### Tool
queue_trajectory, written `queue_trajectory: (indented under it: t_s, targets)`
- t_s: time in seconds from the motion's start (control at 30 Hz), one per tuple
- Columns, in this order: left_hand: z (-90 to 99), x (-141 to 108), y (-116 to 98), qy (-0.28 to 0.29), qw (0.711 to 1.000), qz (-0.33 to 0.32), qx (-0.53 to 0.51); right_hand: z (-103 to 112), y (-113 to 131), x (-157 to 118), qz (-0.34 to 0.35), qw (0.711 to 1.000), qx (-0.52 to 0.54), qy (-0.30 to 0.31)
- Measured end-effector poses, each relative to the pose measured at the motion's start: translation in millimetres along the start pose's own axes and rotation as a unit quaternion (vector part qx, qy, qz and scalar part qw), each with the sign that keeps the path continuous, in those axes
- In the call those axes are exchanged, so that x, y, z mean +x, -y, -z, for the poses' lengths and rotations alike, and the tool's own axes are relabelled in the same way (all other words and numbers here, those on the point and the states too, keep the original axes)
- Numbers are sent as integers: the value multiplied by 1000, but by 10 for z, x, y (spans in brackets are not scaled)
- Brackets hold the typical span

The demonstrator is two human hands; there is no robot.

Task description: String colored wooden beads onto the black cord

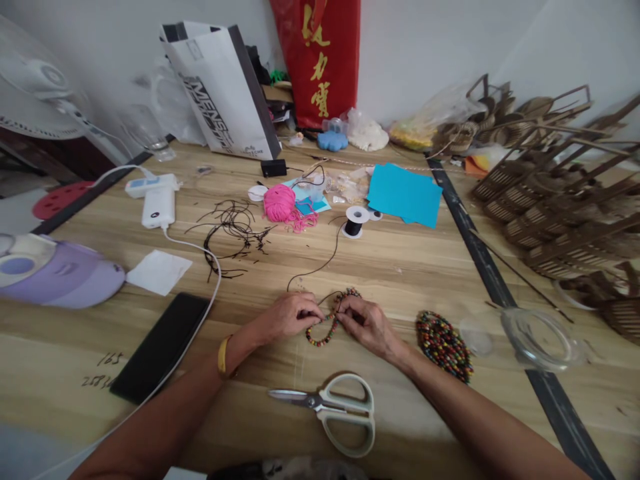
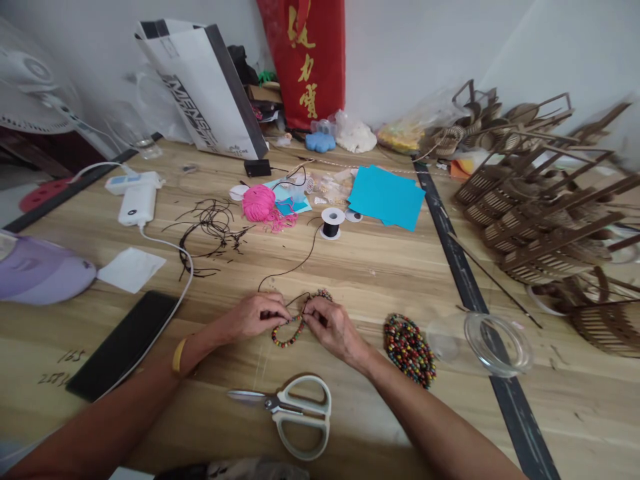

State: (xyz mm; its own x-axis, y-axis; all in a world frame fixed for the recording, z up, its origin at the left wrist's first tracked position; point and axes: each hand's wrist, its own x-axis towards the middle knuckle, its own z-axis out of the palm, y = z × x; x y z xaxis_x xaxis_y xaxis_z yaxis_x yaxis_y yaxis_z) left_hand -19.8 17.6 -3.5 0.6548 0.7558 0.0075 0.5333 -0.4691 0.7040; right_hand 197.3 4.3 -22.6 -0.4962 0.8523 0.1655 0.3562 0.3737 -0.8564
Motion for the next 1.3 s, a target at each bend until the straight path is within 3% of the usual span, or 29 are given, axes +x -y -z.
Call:
queue_trajectory:
  t_s: [0.33,0.97,1.3]
  targets:
    - [31,1,-4,10,1000,-3,-4,8,-2,-7,-3,1000,-1,9]
    - [-5,15,-29,-33,998,39,-28,-5,3,0,1,1000,9,3]
    - [86,-3,6,11,991,67,-115,-5,7,-3,-10,1000,6,4]
